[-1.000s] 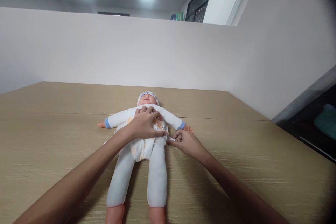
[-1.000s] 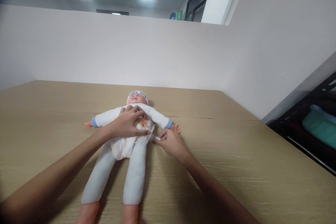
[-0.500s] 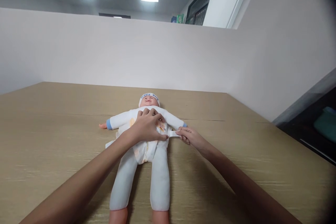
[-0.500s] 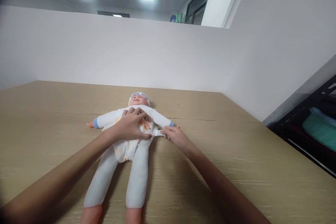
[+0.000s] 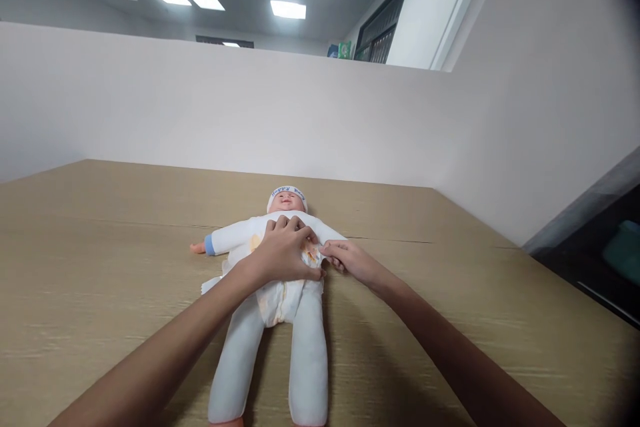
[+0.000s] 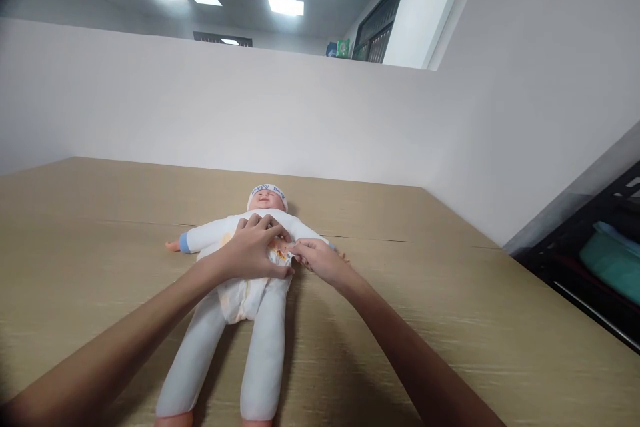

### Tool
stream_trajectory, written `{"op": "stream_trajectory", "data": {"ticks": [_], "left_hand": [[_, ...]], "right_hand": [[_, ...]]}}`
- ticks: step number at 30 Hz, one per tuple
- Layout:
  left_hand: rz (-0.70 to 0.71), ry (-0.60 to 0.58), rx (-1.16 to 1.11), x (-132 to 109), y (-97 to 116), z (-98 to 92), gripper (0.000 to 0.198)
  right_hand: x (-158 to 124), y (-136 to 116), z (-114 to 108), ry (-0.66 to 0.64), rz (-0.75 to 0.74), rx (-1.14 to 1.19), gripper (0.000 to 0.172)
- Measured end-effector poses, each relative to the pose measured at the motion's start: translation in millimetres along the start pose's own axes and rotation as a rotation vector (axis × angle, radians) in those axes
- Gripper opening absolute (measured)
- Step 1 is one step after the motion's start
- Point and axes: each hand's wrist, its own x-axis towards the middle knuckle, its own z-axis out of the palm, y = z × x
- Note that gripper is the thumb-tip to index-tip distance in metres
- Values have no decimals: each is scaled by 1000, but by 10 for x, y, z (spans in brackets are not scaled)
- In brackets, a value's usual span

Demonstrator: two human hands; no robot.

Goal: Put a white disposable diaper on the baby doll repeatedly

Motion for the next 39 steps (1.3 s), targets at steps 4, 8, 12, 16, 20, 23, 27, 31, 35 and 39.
{"op": "stream_trajectory", "data": {"ticks": [4,8,12,16,20,23,27,31,35,39], "left_hand": [[17,24,15,12,-29,31,64],[43,47,28,7,-45,52,61],[46,59,32,-4,-34,48,58],[40,42,23,-5,-21,21,59],[32,29,17,-11,-21,5,58],[34,29,8,-18,-21,10,60],[17,26,-12,-22,-7,-8,69],[30,0,-164,-95,-13,-108,83],[65,107,-392,-356,-120,-208,63],[37,268,-417,-713,-429,-151,35]], "right_hand": [[72,-35,116,7,-32,-9,46],[142,-30,231,27,-49,12,42],[181,13,288,32,-51,69,45],[69,32,335,71,-86,119,56],[-254,47,426,246,-259,87,45],[-500,98,470,338,-500,-119,32],[-613,197,458,211,-692,-330,46],[-576,251,420,146,-693,-311,53],[-575,258,401,144,-701,-227,51],[-586,282,398,274,-651,-124,53]]}}
